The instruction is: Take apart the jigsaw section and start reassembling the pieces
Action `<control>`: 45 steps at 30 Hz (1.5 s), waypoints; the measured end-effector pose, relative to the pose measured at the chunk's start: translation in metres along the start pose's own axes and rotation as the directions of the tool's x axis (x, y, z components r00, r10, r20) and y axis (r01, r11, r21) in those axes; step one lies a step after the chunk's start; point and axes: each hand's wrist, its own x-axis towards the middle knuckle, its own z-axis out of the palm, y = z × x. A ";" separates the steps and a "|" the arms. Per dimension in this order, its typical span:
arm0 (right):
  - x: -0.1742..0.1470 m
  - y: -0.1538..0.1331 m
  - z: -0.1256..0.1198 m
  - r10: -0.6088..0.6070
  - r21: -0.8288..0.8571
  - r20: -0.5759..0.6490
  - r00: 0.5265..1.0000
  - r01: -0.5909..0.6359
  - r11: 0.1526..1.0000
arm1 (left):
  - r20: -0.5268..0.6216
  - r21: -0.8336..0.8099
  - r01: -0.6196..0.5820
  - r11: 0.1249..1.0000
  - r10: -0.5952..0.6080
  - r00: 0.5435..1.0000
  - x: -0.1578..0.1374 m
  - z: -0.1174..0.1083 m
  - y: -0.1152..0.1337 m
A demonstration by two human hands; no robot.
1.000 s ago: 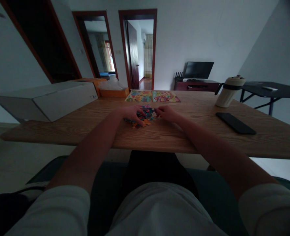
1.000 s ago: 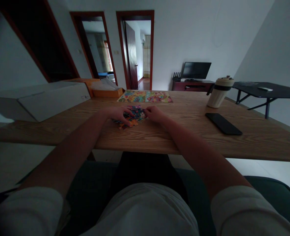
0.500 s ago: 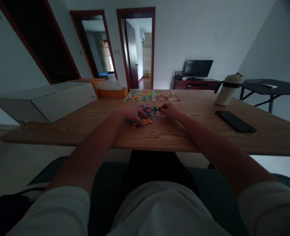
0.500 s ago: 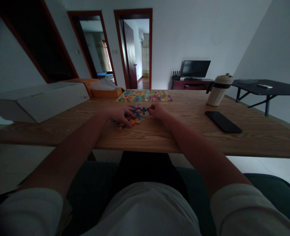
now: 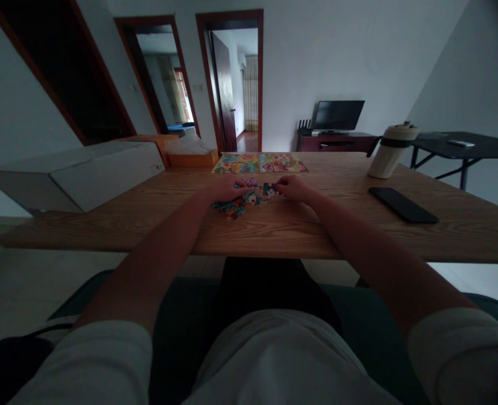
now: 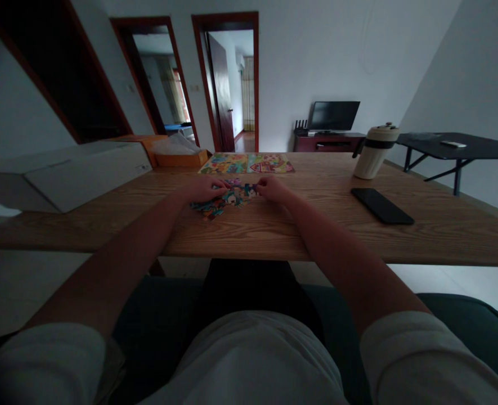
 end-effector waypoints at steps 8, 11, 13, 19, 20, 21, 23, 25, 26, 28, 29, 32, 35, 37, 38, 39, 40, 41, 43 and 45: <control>-0.001 0.002 -0.002 0.003 -0.037 0.036 0.999 -0.001 0.999 | 0.044 0.053 0.023 0.998 -0.025 0.999 0.002 0.004 0.002; -0.002 0.000 -0.002 0.003 -0.047 0.066 0.998 0.000 0.999 | 0.062 0.068 0.024 0.997 -0.029 0.998 0.002 0.006 0.001; -0.003 -0.002 -0.002 0.019 -0.023 0.076 0.997 -0.017 1.000 | 0.058 0.082 0.027 0.996 -0.032 0.998 0.001 0.006 0.004; -0.004 -0.012 -0.027 0.063 0.224 0.065 0.996 -0.076 0.972 | 0.107 0.080 -0.009 0.997 0.000 0.994 0.007 -0.007 0.028; -0.004 -0.014 -0.036 0.051 0.256 0.039 0.998 -0.059 0.965 | 0.142 0.092 -0.012 0.996 -0.002 0.990 0.011 -0.007 0.034; -0.004 -0.017 -0.045 0.034 0.286 0.009 0.999 -0.035 0.958 | 0.182 0.101 -0.020 0.995 0.002 0.983 0.015 -0.006 0.042; -0.005 -0.020 -0.064 -0.013 0.346 -0.047 0.999 0.029 0.938 | 0.246 0.093 -0.062 0.994 0.037 0.968 0.026 0.001 0.059; -0.009 -0.021 -0.081 -0.051 0.384 -0.048 0.998 0.065 0.921 | 0.254 0.049 -0.125 0.991 0.108 0.961 0.039 0.013 0.077; -0.012 -0.020 -0.087 -0.065 0.392 -0.027 0.998 0.070 0.917 | 0.238 0.028 -0.160 0.987 0.149 0.960 0.046 0.020 0.085; -0.019 -0.012 -0.096 -0.079 0.409 0.020 0.997 0.064 0.910 | 0.189 0.013 -0.195 0.981 0.189 0.963 0.060 0.032 0.096; -0.023 -0.007 -0.098 -0.079 0.419 0.044 0.996 0.053 0.907 | 0.164 0.023 -0.189 0.982 0.183 0.969 0.066 0.036 0.098; -0.034 0.011 -0.095 -0.065 0.414 0.086 0.994 0.024 0.910 | 0.107 0.057 -0.123 0.991 0.117 0.987 0.073 0.038 0.095; -0.044 0.018 -0.082 -0.049 0.365 0.165 0.985 -0.014 0.931 | 0.094 0.009 -0.086 0.996 0.085 0.992 0.063 0.026 0.086; -0.048 0.012 -0.070 -0.072 0.321 0.256 0.964 -0.014 0.947 | 0.078 -0.043 -0.092 0.995 0.095 0.992 0.051 0.017 0.083; -0.049 0.007 -0.064 -0.093 0.307 0.282 0.955 0.002 0.952 | 0.069 -0.060 -0.098 0.993 0.102 0.992 0.045 0.014 0.082; -0.049 0.002 -0.057 -0.111 0.294 0.300 0.947 0.019 0.956 | 0.066 -0.067 -0.103 0.992 0.107 0.992 0.038 0.013 0.083; -0.049 -0.002 -0.051 -0.119 0.278 0.315 0.942 0.028 0.960 | 0.067 -0.062 -0.106 0.992 0.110 0.992 0.032 0.013 0.083; -0.049 -0.005 -0.046 -0.114 0.249 0.332 0.937 0.030 0.968 | 0.072 -0.051 -0.107 0.993 0.110 0.991 0.026 0.014 0.083; -0.046 -0.006 -0.041 -0.112 0.182 0.336 0.935 0.052 0.982 | 0.095 -0.036 -0.114 0.993 0.117 0.989 0.017 0.018 0.084; -0.044 0.000 -0.041 -0.120 0.093 0.288 0.950 0.097 0.991 | 0.128 -0.042 -0.135 0.990 0.139 0.982 0.011 0.024 0.086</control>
